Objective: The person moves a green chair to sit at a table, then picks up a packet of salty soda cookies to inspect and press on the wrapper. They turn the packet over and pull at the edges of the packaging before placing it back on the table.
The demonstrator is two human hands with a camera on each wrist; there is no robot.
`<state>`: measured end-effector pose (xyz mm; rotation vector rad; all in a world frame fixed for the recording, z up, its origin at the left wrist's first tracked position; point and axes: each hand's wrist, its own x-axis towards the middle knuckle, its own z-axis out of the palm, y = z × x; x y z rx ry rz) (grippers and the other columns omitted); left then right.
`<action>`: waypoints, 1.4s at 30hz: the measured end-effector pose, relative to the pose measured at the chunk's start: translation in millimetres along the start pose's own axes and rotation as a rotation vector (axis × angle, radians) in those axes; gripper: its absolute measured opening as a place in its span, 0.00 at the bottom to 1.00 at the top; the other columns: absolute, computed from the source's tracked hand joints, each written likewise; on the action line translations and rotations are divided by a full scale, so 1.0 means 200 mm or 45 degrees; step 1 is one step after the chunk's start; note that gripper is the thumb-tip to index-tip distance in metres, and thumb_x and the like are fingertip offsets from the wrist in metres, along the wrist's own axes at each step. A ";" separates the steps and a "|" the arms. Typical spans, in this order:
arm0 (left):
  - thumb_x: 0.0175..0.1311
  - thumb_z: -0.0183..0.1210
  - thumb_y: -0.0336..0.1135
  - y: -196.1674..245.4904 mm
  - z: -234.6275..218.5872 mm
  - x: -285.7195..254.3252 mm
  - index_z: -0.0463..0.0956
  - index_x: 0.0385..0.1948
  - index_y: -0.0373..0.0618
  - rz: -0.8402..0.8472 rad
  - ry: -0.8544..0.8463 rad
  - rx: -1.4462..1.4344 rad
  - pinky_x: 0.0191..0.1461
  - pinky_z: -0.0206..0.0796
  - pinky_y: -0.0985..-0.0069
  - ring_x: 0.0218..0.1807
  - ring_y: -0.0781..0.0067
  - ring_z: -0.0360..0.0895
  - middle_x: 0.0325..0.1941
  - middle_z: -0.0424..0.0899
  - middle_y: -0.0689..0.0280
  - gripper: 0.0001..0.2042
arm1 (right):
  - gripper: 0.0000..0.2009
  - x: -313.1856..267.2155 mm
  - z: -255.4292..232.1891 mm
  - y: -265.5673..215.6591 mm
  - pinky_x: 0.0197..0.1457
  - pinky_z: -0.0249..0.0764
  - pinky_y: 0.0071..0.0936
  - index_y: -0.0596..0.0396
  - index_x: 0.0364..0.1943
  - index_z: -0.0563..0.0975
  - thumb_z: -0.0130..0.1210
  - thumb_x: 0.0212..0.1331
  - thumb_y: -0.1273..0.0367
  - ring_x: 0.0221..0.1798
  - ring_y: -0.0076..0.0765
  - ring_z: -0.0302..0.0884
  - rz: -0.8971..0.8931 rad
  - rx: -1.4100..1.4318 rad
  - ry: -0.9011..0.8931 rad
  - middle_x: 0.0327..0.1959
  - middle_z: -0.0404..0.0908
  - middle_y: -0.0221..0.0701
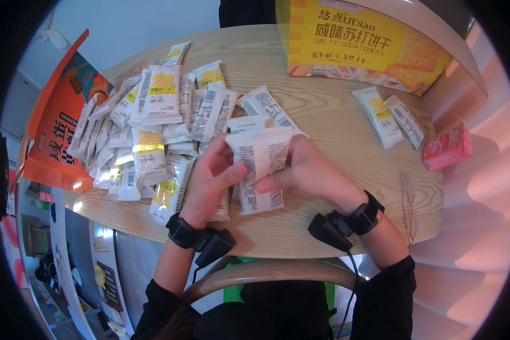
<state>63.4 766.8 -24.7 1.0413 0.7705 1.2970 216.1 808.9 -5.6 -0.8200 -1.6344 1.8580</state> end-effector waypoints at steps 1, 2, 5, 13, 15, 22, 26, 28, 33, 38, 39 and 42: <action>0.43 0.56 0.30 -0.01 0.00 0.00 0.64 0.29 0.41 0.013 -0.060 -0.002 0.36 0.58 0.85 0.33 0.84 0.65 0.29 0.69 0.71 0.12 | 0.22 0.00 0.00 -0.01 0.42 0.63 0.20 0.60 0.36 0.68 0.58 0.29 0.78 0.36 0.23 0.68 0.000 0.001 -0.001 0.31 0.73 0.29; 0.43 0.56 0.30 -0.02 -0.01 0.00 0.64 0.29 0.41 0.012 -0.058 -0.001 0.36 0.58 0.85 0.33 0.84 0.65 0.29 0.69 0.71 0.12 | 0.22 -0.01 0.01 -0.01 0.42 0.63 0.20 0.59 0.36 0.69 0.58 0.28 0.78 0.36 0.23 0.68 -0.002 0.102 0.065 0.32 0.73 0.29; 0.45 0.55 0.33 -0.04 -0.03 0.00 0.63 0.29 0.41 -0.031 -0.227 0.103 0.37 0.58 0.86 0.33 0.84 0.65 0.30 0.69 0.70 0.12 | 0.22 -0.01 0.00 0.00 0.42 0.63 0.20 0.59 0.36 0.69 0.58 0.27 0.79 0.36 0.23 0.68 0.004 0.210 0.123 0.33 0.72 0.29; 0.48 0.51 0.30 0.01 -0.01 -0.01 0.63 0.27 0.39 0.036 0.042 0.241 0.35 0.58 0.86 0.32 0.85 0.64 0.27 0.69 0.70 0.08 | 0.23 0.00 0.02 -0.01 0.46 0.60 0.21 0.59 0.38 0.67 0.60 0.33 0.69 0.39 0.23 0.67 0.051 -0.065 0.035 0.35 0.71 0.30; 0.47 0.52 0.29 0.00 -0.02 -0.01 0.63 0.27 0.40 0.049 0.066 0.201 0.35 0.58 0.86 0.31 0.85 0.64 0.27 0.69 0.70 0.08 | 0.24 0.01 0.04 0.03 0.45 0.61 0.21 0.59 0.39 0.67 0.60 0.33 0.65 0.40 0.23 0.66 -0.075 -0.006 0.033 0.35 0.71 0.30; 0.42 0.55 0.25 -0.03 -0.07 -0.01 0.63 0.19 0.42 0.059 0.023 0.251 0.33 0.57 0.86 0.30 0.86 0.64 0.26 0.69 0.70 0.08 | 0.21 0.01 0.02 0.02 0.42 0.63 0.19 0.60 0.40 0.66 0.57 0.38 0.68 0.39 0.21 0.66 -0.046 -0.056 -0.054 0.35 0.71 0.30; 0.42 0.55 0.25 -0.03 -0.07 -0.01 0.64 0.18 0.41 0.049 0.069 0.155 0.33 0.56 0.87 0.30 0.86 0.64 0.27 0.70 0.70 0.07 | 0.19 0.01 0.03 0.03 0.41 0.63 0.19 0.60 0.39 0.67 0.55 0.40 0.69 0.37 0.20 0.66 -0.102 -0.119 -0.052 0.35 0.71 0.31; 0.44 0.54 0.27 -0.02 -0.08 -0.01 0.67 0.21 0.40 -0.045 0.101 0.192 0.34 0.57 0.87 0.31 0.85 0.65 0.29 0.71 0.69 0.05 | 0.19 0.02 0.03 0.03 0.41 0.63 0.19 0.60 0.39 0.67 0.55 0.40 0.68 0.37 0.20 0.66 -0.100 -0.101 -0.045 0.35 0.71 0.31; 0.48 0.51 0.30 -0.02 -0.06 -0.01 0.67 0.30 0.38 -0.010 0.222 0.075 0.37 0.57 0.85 0.34 0.83 0.66 0.31 0.71 0.67 0.08 | 0.22 0.03 0.02 0.05 0.41 0.63 0.18 0.61 0.40 0.65 0.54 0.41 0.63 0.37 0.20 0.66 -0.066 -0.114 -0.028 0.35 0.71 0.32; 0.49 0.50 0.31 -0.01 -0.06 -0.01 0.65 0.35 0.37 -0.033 0.178 0.175 0.39 0.57 0.84 0.36 0.82 0.65 0.33 0.71 0.67 0.12 | 0.22 0.03 0.02 0.06 0.41 0.63 0.18 0.60 0.41 0.64 0.54 0.42 0.63 0.37 0.21 0.67 -0.126 -0.092 -0.017 0.35 0.71 0.31; 0.49 0.50 0.31 -0.01 -0.05 -0.01 0.65 0.36 0.37 -0.048 0.111 0.134 0.40 0.57 0.83 0.36 0.82 0.65 0.34 0.71 0.67 0.12 | 0.22 0.02 0.02 0.05 0.41 0.63 0.18 0.60 0.41 0.65 0.54 0.42 0.64 0.37 0.21 0.67 -0.167 -0.024 0.011 0.35 0.71 0.31; 0.50 0.49 0.30 0.01 -0.03 -0.01 0.65 0.36 0.37 -0.066 0.035 0.065 0.40 0.57 0.83 0.37 0.83 0.64 0.34 0.70 0.67 0.12 | 0.20 0.01 0.01 0.01 0.42 0.62 0.19 0.60 0.40 0.66 0.54 0.42 0.65 0.38 0.21 0.66 -0.049 0.025 0.037 0.35 0.71 0.30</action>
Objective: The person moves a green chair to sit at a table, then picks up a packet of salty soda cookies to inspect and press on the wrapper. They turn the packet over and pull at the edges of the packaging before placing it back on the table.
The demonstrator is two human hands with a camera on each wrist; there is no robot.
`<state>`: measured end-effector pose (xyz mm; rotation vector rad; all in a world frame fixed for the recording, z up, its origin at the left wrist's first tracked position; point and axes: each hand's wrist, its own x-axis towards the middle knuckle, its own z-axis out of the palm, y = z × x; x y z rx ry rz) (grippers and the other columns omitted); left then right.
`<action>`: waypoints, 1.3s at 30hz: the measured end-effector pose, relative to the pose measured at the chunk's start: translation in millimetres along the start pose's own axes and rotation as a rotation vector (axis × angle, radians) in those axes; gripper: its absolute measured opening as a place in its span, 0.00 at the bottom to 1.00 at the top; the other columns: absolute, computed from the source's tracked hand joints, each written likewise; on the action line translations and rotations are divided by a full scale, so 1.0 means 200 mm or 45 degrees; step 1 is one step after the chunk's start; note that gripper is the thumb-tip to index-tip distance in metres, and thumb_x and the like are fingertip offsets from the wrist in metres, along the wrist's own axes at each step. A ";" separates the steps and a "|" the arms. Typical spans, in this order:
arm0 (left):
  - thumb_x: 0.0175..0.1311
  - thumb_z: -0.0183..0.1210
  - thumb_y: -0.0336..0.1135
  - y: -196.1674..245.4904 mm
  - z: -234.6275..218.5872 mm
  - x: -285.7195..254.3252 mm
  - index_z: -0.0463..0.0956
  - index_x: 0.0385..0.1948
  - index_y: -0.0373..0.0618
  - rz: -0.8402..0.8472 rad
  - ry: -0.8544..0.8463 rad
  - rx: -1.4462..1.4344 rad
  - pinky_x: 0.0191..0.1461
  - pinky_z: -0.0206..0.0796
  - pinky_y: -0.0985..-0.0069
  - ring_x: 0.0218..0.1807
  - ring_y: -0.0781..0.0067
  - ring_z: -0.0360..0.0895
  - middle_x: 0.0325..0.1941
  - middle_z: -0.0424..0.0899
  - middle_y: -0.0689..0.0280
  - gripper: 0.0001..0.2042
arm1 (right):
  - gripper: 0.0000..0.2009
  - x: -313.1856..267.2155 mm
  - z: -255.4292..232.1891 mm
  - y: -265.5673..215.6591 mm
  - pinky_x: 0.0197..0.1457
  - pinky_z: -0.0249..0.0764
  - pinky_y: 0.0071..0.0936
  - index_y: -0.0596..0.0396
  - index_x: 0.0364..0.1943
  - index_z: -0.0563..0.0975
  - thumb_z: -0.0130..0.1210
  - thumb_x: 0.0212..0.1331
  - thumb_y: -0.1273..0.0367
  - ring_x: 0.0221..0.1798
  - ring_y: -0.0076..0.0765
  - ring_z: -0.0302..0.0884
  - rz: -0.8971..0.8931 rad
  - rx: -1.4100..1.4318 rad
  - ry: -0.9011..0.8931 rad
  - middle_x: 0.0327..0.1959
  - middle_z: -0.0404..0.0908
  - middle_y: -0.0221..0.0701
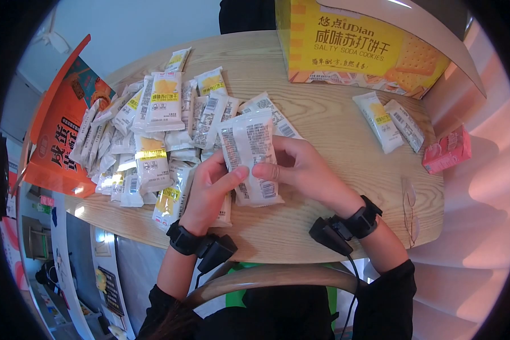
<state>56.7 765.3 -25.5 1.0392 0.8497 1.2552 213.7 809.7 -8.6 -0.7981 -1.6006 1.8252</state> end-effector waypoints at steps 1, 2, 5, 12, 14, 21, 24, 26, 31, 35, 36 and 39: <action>0.50 0.49 0.29 0.00 0.00 0.00 0.65 0.35 0.36 -0.005 -0.012 -0.027 0.41 0.57 0.83 0.37 0.83 0.64 0.34 0.70 0.67 0.11 | 0.20 0.00 -0.01 0.00 0.42 0.62 0.19 0.60 0.40 0.66 0.54 0.42 0.65 0.38 0.21 0.66 0.001 0.000 0.001 0.35 0.71 0.30; 0.50 0.49 0.29 0.00 0.00 0.00 0.65 0.35 0.36 -0.006 -0.013 -0.027 0.41 0.57 0.83 0.37 0.83 0.64 0.34 0.70 0.67 0.11 | 0.19 0.00 -0.01 -0.01 0.42 0.63 0.19 0.60 0.39 0.66 0.54 0.42 0.66 0.38 0.21 0.66 0.034 -0.042 -0.044 0.35 0.71 0.31; 0.49 0.48 0.28 0.00 -0.01 -0.01 0.66 0.34 0.36 -0.041 -0.065 0.091 0.40 0.57 0.83 0.36 0.83 0.64 0.34 0.70 0.67 0.10 | 0.19 0.00 -0.01 0.01 0.42 0.63 0.19 0.60 0.39 0.67 0.54 0.41 0.67 0.38 0.21 0.66 0.052 -0.105 -0.108 0.35 0.71 0.31; 0.47 0.50 0.25 0.00 0.01 -0.02 0.67 0.34 0.36 0.014 0.025 0.125 0.39 0.58 0.83 0.35 0.83 0.65 0.33 0.71 0.67 0.11 | 0.21 0.00 -0.01 0.03 0.41 0.62 0.17 0.60 0.39 0.67 0.55 0.40 0.62 0.36 0.21 0.66 0.032 -0.143 -0.096 0.34 0.71 0.31; 0.45 0.51 0.23 0.00 0.00 -0.01 0.67 0.34 0.36 0.026 0.088 0.071 0.40 0.58 0.83 0.36 0.82 0.66 0.33 0.71 0.67 0.12 | 0.22 0.01 0.00 0.04 0.39 0.62 0.16 0.60 0.38 0.67 0.55 0.40 0.60 0.34 0.20 0.66 0.001 -0.198 -0.083 0.32 0.71 0.30; 0.38 0.55 0.20 -0.01 -0.05 -0.01 0.68 0.33 0.36 0.088 0.218 0.026 0.40 0.60 0.82 0.36 0.78 0.68 0.33 0.73 0.64 0.15 | 0.22 0.01 -0.02 0.03 0.31 0.60 0.13 0.60 0.34 0.68 0.54 0.39 0.57 0.27 0.16 0.62 0.052 -0.352 -0.167 0.25 0.71 0.27; 0.38 0.56 0.20 -0.02 -0.05 -0.01 0.68 0.33 0.36 0.082 0.225 -0.021 0.40 0.60 0.81 0.36 0.78 0.69 0.33 0.73 0.64 0.15 | 0.21 0.01 0.00 0.06 0.31 0.60 0.13 0.59 0.33 0.69 0.55 0.39 0.57 0.26 0.16 0.62 -0.030 -0.260 -0.149 0.25 0.70 0.27; 0.37 0.56 0.21 -0.01 -0.05 -0.01 0.69 0.33 0.37 0.064 0.225 -0.060 0.40 0.60 0.81 0.36 0.78 0.69 0.33 0.73 0.64 0.15 | 0.21 0.01 0.01 0.06 0.31 0.60 0.14 0.59 0.33 0.69 0.55 0.38 0.58 0.26 0.17 0.63 -0.084 -0.268 -0.093 0.25 0.71 0.27; 0.39 0.57 0.24 -0.01 -0.01 0.00 0.67 0.34 0.37 0.034 0.109 0.097 0.41 0.60 0.81 0.36 0.78 0.68 0.35 0.72 0.65 0.16 | 0.18 0.01 -0.01 0.04 0.34 0.62 0.16 0.59 0.34 0.70 0.58 0.36 0.65 0.28 0.19 0.65 -0.147 -0.323 0.037 0.27 0.72 0.28; 0.39 0.58 0.26 -0.04 0.02 0.01 0.65 0.36 0.36 0.094 -0.029 -0.078 0.41 0.60 0.80 0.36 0.78 0.67 0.36 0.70 0.64 0.18 | 0.16 0.00 -0.04 0.03 0.36 0.63 0.16 0.58 0.32 0.71 0.58 0.32 0.73 0.31 0.19 0.67 -0.083 -0.020 0.112 0.29 0.73 0.27; 0.39 0.58 0.26 -0.05 0.02 0.01 0.64 0.37 0.37 0.115 -0.078 0.093 0.41 0.60 0.81 0.37 0.78 0.67 0.37 0.70 0.65 0.19 | 0.16 -0.01 -0.04 0.03 0.36 0.63 0.16 0.58 0.32 0.71 0.59 0.31 0.75 0.31 0.19 0.68 -0.046 0.124 0.124 0.29 0.73 0.27; 0.40 0.57 0.26 -0.04 0.03 0.00 0.64 0.38 0.37 0.081 -0.121 0.263 0.40 0.60 0.82 0.36 0.79 0.67 0.37 0.70 0.65 0.19 | 0.15 -0.01 -0.05 0.03 0.35 0.63 0.15 0.58 0.31 0.71 0.58 0.33 0.74 0.32 0.19 0.68 -0.033 0.133 0.046 0.29 0.73 0.27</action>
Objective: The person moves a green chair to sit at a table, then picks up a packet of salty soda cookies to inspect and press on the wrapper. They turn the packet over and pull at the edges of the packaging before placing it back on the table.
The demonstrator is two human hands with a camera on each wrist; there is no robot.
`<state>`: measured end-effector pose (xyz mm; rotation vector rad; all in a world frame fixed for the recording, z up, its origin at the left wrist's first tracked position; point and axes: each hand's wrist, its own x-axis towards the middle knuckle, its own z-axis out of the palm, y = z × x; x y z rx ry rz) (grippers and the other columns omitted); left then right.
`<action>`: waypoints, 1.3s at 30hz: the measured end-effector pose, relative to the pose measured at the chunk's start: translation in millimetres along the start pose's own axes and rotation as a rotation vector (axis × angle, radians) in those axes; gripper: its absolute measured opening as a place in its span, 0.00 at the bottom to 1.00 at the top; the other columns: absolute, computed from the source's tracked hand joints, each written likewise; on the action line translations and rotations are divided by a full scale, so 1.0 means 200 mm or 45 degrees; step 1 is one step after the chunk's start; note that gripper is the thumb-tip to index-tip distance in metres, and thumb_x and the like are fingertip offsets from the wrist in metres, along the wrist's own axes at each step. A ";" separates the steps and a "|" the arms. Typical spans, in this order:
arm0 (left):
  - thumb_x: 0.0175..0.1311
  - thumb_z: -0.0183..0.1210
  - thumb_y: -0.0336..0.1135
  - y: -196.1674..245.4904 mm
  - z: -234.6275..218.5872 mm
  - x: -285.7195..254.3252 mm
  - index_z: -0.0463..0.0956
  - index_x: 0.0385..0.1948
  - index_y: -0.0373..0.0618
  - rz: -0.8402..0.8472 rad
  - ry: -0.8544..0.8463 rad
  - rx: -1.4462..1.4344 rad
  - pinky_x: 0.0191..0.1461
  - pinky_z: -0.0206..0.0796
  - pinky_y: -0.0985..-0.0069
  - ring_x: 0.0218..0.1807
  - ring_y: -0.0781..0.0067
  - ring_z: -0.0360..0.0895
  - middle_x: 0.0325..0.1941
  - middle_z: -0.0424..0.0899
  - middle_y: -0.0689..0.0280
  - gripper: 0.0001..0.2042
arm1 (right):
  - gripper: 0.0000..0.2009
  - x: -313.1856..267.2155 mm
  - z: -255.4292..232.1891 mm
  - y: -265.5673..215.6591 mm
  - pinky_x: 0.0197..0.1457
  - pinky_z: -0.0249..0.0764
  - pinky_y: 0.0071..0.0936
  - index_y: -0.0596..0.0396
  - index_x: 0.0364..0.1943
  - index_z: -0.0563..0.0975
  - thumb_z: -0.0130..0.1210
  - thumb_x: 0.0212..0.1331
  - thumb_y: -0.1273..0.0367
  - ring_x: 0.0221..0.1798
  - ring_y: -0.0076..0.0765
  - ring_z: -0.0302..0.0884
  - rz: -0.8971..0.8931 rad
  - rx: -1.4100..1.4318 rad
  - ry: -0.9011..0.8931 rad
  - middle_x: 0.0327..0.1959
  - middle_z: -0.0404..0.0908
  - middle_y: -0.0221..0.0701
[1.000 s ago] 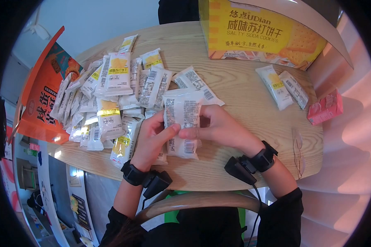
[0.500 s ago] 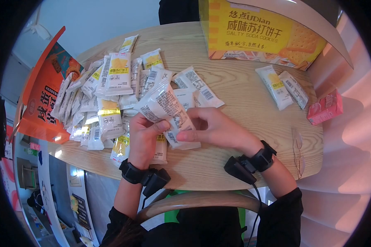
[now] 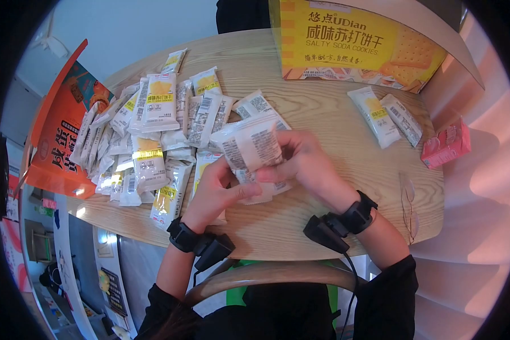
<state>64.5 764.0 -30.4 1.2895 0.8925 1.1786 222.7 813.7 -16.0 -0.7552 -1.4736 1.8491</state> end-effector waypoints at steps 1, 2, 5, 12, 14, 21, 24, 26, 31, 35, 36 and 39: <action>0.40 0.57 0.26 0.01 0.00 0.00 0.65 0.37 0.37 -0.054 -0.001 -0.004 0.39 0.61 0.82 0.36 0.79 0.68 0.36 0.71 0.65 0.18 | 0.15 0.00 0.00 0.00 0.35 0.63 0.15 0.58 0.31 0.71 0.58 0.33 0.74 0.32 0.19 0.68 -0.001 0.001 0.001 0.29 0.73 0.27; 0.40 0.57 0.26 0.02 -0.01 -0.01 0.65 0.37 0.37 -0.055 -0.003 -0.004 0.39 0.61 0.82 0.36 0.79 0.68 0.36 0.71 0.65 0.18 | 0.14 0.01 0.01 0.00 0.34 0.63 0.15 0.58 0.31 0.71 0.58 0.35 0.72 0.31 0.19 0.67 0.002 -0.016 0.012 0.28 0.73 0.27; 0.40 0.56 0.25 0.02 -0.03 -0.01 0.68 0.35 0.37 -0.155 0.110 -0.076 0.38 0.61 0.84 0.34 0.79 0.69 0.33 0.73 0.65 0.16 | 0.13 0.01 0.01 0.01 0.31 0.62 0.14 0.58 0.30 0.71 0.56 0.38 0.68 0.28 0.18 0.66 -0.039 -0.091 0.010 0.25 0.72 0.26; 0.39 0.54 0.22 0.00 -0.08 -0.02 0.70 0.33 0.37 -0.115 0.253 -0.221 0.37 0.61 0.83 0.33 0.78 0.70 0.32 0.74 0.64 0.14 | 0.17 0.00 0.04 0.00 0.25 0.56 0.09 0.60 0.26 0.72 0.52 0.42 0.58 0.23 0.12 0.59 0.031 -0.501 -0.178 0.17 0.67 0.24; 0.40 0.54 0.23 0.00 -0.07 -0.02 0.69 0.33 0.37 -0.126 0.238 -0.188 0.38 0.60 0.83 0.33 0.79 0.69 0.32 0.74 0.64 0.13 | 0.16 -0.01 0.02 0.01 0.24 0.55 0.09 0.60 0.26 0.73 0.52 0.43 0.59 0.22 0.12 0.59 0.038 -0.513 -0.180 0.17 0.68 0.24; 0.46 0.52 0.36 -0.01 -0.05 -0.02 0.69 0.34 0.36 -0.179 0.022 -0.339 0.38 0.58 0.85 0.34 0.80 0.67 0.33 0.73 0.66 0.15 | 0.13 -0.02 0.06 0.00 0.20 0.53 0.10 0.60 0.24 0.74 0.51 0.45 0.62 0.20 0.10 0.57 -0.063 -0.166 -0.035 0.16 0.67 0.20; 0.48 0.51 0.34 0.02 -0.05 -0.02 0.69 0.34 0.37 -0.255 -0.059 -0.228 0.36 0.58 0.86 0.34 0.83 0.67 0.32 0.72 0.67 0.13 | 0.14 -0.02 0.04 0.00 0.21 0.53 0.10 0.60 0.27 0.73 0.50 0.46 0.61 0.20 0.11 0.57 0.037 -0.249 -0.015 0.17 0.66 0.20; 0.49 0.51 0.35 0.04 -0.04 -0.03 0.70 0.34 0.37 -0.284 -0.035 -0.213 0.36 0.58 0.87 0.34 0.83 0.66 0.32 0.72 0.67 0.13 | 0.15 -0.02 0.05 -0.02 0.21 0.53 0.10 0.60 0.29 0.72 0.49 0.46 0.60 0.20 0.11 0.57 0.047 -0.155 -0.042 0.18 0.66 0.21; 0.49 0.50 0.35 0.05 -0.04 -0.04 0.70 0.34 0.36 -0.115 0.071 -0.251 0.36 0.58 0.86 0.33 0.85 0.66 0.31 0.73 0.67 0.13 | 0.18 -0.02 0.01 -0.02 0.21 0.53 0.09 0.59 0.33 0.70 0.48 0.47 0.57 0.20 0.13 0.57 0.120 -0.036 -0.284 0.20 0.66 0.21; 0.50 0.50 0.39 0.01 -0.05 -0.03 0.70 0.33 0.36 -0.090 0.056 -0.110 0.29 0.58 0.88 0.27 0.86 0.66 0.27 0.73 0.69 0.15 | 0.16 -0.03 0.03 -0.06 0.19 0.52 0.09 0.58 0.33 0.71 0.49 0.45 0.60 0.18 0.12 0.56 0.134 -0.124 -0.239 0.20 0.67 0.21; 0.49 0.49 0.42 -0.02 -0.06 -0.03 0.70 0.31 0.36 -0.106 0.042 -0.118 0.25 0.56 0.89 0.24 0.86 0.64 0.24 0.71 0.70 0.16 | 0.15 -0.03 0.04 -0.06 0.18 0.51 0.09 0.58 0.33 0.71 0.50 0.45 0.61 0.17 0.11 0.55 0.119 -0.083 -0.173 0.20 0.68 0.21; 0.48 0.49 0.48 -0.04 -0.06 -0.02 0.71 0.28 0.38 -0.160 -0.038 -0.226 0.20 0.51 0.90 0.19 0.88 0.61 0.20 0.69 0.72 0.18 | 0.13 -0.03 0.02 -0.04 0.16 0.49 0.08 0.58 0.32 0.72 0.50 0.45 0.63 0.16 0.10 0.54 0.060 0.001 -0.132 0.20 0.68 0.21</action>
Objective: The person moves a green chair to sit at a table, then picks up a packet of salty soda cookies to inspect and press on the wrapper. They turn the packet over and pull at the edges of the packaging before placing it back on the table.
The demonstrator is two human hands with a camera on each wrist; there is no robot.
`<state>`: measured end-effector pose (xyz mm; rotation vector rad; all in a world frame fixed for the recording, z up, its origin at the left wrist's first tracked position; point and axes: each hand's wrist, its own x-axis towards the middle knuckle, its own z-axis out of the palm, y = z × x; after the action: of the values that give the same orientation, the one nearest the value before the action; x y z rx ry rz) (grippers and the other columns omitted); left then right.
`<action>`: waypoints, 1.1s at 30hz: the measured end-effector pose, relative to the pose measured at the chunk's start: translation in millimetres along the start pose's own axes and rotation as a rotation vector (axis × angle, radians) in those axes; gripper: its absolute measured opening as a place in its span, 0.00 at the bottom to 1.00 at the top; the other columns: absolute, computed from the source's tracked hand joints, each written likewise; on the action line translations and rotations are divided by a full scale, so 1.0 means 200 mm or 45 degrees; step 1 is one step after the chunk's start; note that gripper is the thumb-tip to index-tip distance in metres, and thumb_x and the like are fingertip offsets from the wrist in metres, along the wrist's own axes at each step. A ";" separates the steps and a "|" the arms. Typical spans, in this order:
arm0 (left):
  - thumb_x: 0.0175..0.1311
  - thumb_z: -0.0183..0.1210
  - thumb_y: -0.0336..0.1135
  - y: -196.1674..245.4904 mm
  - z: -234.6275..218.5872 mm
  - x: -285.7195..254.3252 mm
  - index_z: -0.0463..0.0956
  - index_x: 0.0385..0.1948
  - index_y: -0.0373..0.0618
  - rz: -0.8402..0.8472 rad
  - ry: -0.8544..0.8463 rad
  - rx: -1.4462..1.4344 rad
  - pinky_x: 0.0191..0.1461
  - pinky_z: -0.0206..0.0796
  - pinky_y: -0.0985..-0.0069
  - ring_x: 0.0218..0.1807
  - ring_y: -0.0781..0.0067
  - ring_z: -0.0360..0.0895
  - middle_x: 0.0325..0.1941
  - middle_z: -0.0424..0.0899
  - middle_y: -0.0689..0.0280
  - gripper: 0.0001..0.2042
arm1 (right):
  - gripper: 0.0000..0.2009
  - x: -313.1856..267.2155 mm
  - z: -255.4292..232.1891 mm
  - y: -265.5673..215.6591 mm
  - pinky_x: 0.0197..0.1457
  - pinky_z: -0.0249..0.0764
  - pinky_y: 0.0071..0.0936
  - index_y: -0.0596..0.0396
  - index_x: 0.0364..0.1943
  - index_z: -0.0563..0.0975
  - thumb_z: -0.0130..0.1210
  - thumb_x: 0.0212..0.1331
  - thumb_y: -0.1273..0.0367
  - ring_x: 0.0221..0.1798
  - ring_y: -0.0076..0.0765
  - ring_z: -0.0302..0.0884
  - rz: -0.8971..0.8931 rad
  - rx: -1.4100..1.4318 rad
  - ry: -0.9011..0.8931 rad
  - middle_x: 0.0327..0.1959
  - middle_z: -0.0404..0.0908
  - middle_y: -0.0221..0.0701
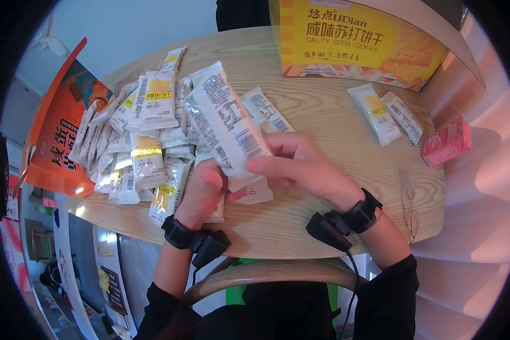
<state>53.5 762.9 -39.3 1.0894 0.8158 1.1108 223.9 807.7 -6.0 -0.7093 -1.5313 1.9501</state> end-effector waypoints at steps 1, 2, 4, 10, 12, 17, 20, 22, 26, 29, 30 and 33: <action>0.47 0.49 0.50 0.01 0.01 0.00 0.71 0.26 0.39 -0.044 -0.067 -0.097 0.18 0.49 0.91 0.17 0.88 0.59 0.18 0.68 0.73 0.20 | 0.13 0.00 0.00 0.00 0.16 0.49 0.08 0.58 0.32 0.72 0.50 0.45 0.63 0.16 0.10 0.54 0.000 0.000 0.000 0.20 0.68 0.21; 0.47 0.49 0.50 0.02 0.01 0.00 0.71 0.26 0.39 -0.044 -0.067 -0.097 0.18 0.49 0.91 0.17 0.88 0.59 0.18 0.68 0.73 0.20 | 0.12 0.00 0.00 0.00 0.16 0.48 0.08 0.58 0.31 0.72 0.50 0.45 0.63 0.15 0.10 0.54 -0.001 0.037 0.029 0.19 0.68 0.21; 0.49 0.48 0.49 0.03 0.00 0.01 0.71 0.26 0.39 -0.109 -0.193 0.008 0.18 0.50 0.91 0.17 0.89 0.60 0.18 0.68 0.72 0.18 | 0.12 0.00 0.00 0.00 0.16 0.48 0.07 0.58 0.30 0.72 0.50 0.45 0.63 0.15 0.11 0.55 -0.001 0.075 0.058 0.18 0.68 0.21; 0.51 0.48 0.41 0.05 0.02 -0.02 0.70 0.28 0.38 -0.166 -0.025 0.173 0.19 0.52 0.92 0.19 0.89 0.62 0.20 0.71 0.71 0.13 | 0.13 0.00 -0.01 0.03 0.17 0.51 0.08 0.58 0.28 0.73 0.50 0.45 0.61 0.16 0.11 0.57 0.041 0.010 -0.019 0.18 0.68 0.22; 0.50 0.49 0.40 0.09 0.05 -0.03 0.70 0.29 0.38 -0.142 -0.020 0.115 0.21 0.54 0.92 0.20 0.88 0.63 0.21 0.72 0.70 0.13 | 0.13 0.01 0.00 0.03 0.22 0.57 0.09 0.58 0.30 0.72 0.50 0.46 0.61 0.21 0.12 0.62 -0.030 -0.135 -0.011 0.20 0.70 0.23; 0.50 0.49 0.38 0.08 0.06 -0.03 0.70 0.31 0.38 -0.134 -0.001 0.121 0.24 0.58 0.90 0.23 0.86 0.66 0.24 0.72 0.69 0.12 | 0.13 0.02 0.05 0.03 0.33 0.62 0.13 0.59 0.33 0.71 0.50 0.45 0.65 0.30 0.15 0.66 -0.066 -0.015 0.079 0.28 0.72 0.27; 0.50 0.49 0.38 0.06 0.05 -0.02 0.69 0.32 0.37 -0.187 -0.153 0.272 0.26 0.59 0.90 0.25 0.86 0.66 0.26 0.72 0.69 0.13 | 0.13 0.02 0.03 0.03 0.37 0.63 0.14 0.60 0.33 0.71 0.51 0.44 0.67 0.33 0.17 0.67 -0.056 0.069 0.070 0.30 0.72 0.29; 0.50 0.49 0.38 0.03 0.08 -0.02 0.70 0.32 0.38 0.109 -0.028 0.129 0.27 0.58 0.89 0.27 0.87 0.65 0.27 0.72 0.69 0.13 | 0.12 0.01 0.02 0.03 0.38 0.63 0.14 0.60 0.33 0.71 0.51 0.43 0.69 0.34 0.17 0.67 -0.067 0.065 0.080 0.31 0.73 0.30; 0.50 0.49 0.37 0.03 0.02 -0.02 0.70 0.32 0.38 -0.049 0.018 0.034 0.27 0.56 0.88 0.28 0.88 0.63 0.26 0.72 0.71 0.12 | 0.12 0.00 0.03 0.03 0.35 0.63 0.13 0.61 0.32 0.72 0.54 0.41 0.70 0.31 0.17 0.68 -0.035 0.048 0.055 0.28 0.73 0.29; 0.50 0.48 0.37 0.02 0.03 -0.02 0.70 0.32 0.39 0.003 0.024 0.106 0.26 0.53 0.89 0.25 0.89 0.62 0.24 0.71 0.73 0.12 | 0.12 0.00 0.02 0.04 0.33 0.63 0.11 0.62 0.30 0.73 0.54 0.39 0.70 0.29 0.16 0.67 -0.036 -0.035 0.063 0.27 0.73 0.29; 0.50 0.48 0.37 0.02 0.05 -0.02 0.70 0.32 0.40 0.038 0.032 0.090 0.24 0.52 0.90 0.24 0.89 0.60 0.23 0.70 0.73 0.12 | 0.12 0.00 0.01 0.05 0.32 0.63 0.11 0.62 0.29 0.73 0.55 0.39 0.71 0.28 0.15 0.67 -0.045 -0.080 0.059 0.26 0.73 0.28; 0.50 0.48 0.37 0.02 0.05 -0.02 0.71 0.31 0.40 0.026 0.006 0.073 0.22 0.50 0.91 0.22 0.89 0.59 0.22 0.69 0.74 0.11 | 0.09 -0.02 0.04 0.03 0.26 0.60 0.09 0.62 0.26 0.74 0.54 0.40 0.70 0.23 0.12 0.65 -0.100 -0.022 0.120 0.20 0.72 0.25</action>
<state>59.6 757.4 -32.4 1.1458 0.8464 1.1134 219.7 797.9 -9.1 -0.7268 -1.4980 1.8225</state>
